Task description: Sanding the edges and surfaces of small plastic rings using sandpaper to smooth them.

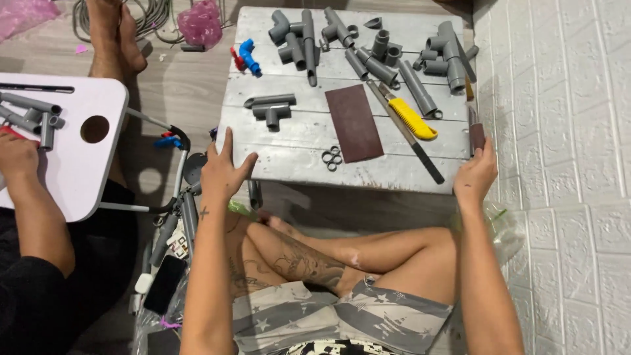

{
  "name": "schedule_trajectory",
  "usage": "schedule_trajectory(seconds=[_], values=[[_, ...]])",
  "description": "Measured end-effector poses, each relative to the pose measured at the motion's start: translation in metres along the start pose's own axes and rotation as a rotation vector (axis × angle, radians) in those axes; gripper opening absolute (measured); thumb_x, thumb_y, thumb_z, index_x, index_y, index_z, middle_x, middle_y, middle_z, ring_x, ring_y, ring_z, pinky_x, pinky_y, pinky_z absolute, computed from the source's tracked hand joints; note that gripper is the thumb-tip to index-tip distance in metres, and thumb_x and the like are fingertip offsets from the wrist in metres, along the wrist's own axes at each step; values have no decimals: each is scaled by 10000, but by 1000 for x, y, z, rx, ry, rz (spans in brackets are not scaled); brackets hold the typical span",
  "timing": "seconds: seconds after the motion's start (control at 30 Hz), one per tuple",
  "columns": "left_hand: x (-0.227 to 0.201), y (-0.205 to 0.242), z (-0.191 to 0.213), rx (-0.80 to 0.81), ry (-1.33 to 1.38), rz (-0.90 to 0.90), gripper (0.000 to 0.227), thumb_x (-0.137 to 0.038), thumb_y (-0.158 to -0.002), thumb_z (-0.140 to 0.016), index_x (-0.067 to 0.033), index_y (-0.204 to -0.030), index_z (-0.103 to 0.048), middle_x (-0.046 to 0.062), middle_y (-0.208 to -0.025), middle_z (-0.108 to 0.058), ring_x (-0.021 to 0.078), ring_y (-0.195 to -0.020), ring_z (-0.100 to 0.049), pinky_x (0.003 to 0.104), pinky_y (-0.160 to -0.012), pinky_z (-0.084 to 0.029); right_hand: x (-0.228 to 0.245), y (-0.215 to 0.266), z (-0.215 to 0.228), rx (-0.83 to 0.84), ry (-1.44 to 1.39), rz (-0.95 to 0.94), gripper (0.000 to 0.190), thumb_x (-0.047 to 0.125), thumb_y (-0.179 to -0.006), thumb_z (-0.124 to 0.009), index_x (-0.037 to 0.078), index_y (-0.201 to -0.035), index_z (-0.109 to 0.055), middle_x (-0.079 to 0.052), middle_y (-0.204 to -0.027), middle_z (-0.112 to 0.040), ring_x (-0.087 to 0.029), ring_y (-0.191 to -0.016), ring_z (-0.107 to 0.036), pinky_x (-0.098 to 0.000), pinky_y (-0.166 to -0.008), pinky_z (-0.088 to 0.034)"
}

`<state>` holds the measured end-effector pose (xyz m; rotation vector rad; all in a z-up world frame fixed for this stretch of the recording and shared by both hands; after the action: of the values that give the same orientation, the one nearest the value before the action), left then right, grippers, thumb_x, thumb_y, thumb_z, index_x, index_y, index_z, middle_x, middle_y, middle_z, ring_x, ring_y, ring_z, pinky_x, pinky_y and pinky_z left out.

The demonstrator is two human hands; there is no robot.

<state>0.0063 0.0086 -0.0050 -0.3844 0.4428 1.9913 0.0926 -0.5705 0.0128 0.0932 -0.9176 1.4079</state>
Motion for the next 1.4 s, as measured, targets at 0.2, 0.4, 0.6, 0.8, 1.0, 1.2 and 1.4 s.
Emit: schedule_trajectory(seconds=[0.2, 0.4, 0.6, 0.8, 1.0, 1.2, 1.4], values=[[-1, 53, 9, 16, 7, 12, 967, -815, -885, -484, -253, -1651, -305, 292, -1520, -385, 609, -1119, -603, 625, -875, -528, -4, 38, 24, 4, -7, -16, 343, -8, -1148, -383, -186, -1410, -516, -389, -1234, -615, -548, -1124, -609, -578, -976, -475], [6, 86, 11, 53, -62, 45, 932, -757, -902, -489, -239, -1651, -292, 290, -1514, -394, 607, -1153, -586, 638, -918, -517, -3, 73, 49, -32, 82, 30, 323, -27, -1133, -426, -174, -1393, -550, -390, -1199, -634, -554, -1100, -620, -568, -954, -483], [11, 115, 16, 56, -39, 49, 935, -755, -894, -510, -242, -1650, -310, 287, -1490, -419, 579, -1090, -630, 613, -880, -526, -5, 100, 66, -13, 93, 16, 339, -42, -1141, -421, -174, -1434, -529, -407, -1209, -619, -563, -1124, -604, -581, -972, -472], [11, 126, 22, 4, -55, 33, 831, -539, -890, -641, -201, -1597, -363, 214, -1500, -419, 441, -1065, -628, 519, -855, -518, 24, 108, 93, -55, 138, 90, 392, -155, -1026, -448, -239, -1408, -476, -416, -1346, -602, -509, -1131, -649, -493, -994, -486], [-67, 172, 16, -500, -3, -581, 451, -178, -801, -801, -7, -1212, -723, 201, -1161, -700, 413, -1106, -649, 513, -976, -485, 104, 188, 69, 11, 210, 266, 273, 9, -1030, -696, -113, -1275, -687, -264, -1097, -693, -449, -1003, -671, -493, -1003, -490], [-129, 191, -59, -364, 198, -809, 499, -331, -800, -781, -124, -1251, -728, 81, -1195, -723, 311, -1162, -646, 474, -1031, -460, 240, 211, -9, 208, 118, 448, 451, 60, -976, -667, -83, -1396, -587, -145, -905, -647, -291, -801, -645, -364, -750, -561], [-132, 201, -62, -503, 191, -856, 382, -276, -843, -790, -114, -1188, -765, 87, -1216, -742, 337, -1184, -670, 568, -1149, -384, 251, 210, -30, 184, 223, 460, 402, 88, -978, -687, -72, -1344, -645, -105, -850, -589, -230, -719, -570, -336, -662, -493]])
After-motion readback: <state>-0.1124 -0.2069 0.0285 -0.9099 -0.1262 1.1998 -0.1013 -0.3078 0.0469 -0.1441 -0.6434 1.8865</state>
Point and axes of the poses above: each hand's wrist, its own y-axis away from the middle knuckle, its own z-axis out of the back of the hand, x = y × z, the point moved 10 cm from there along -y, towards the middle knuckle
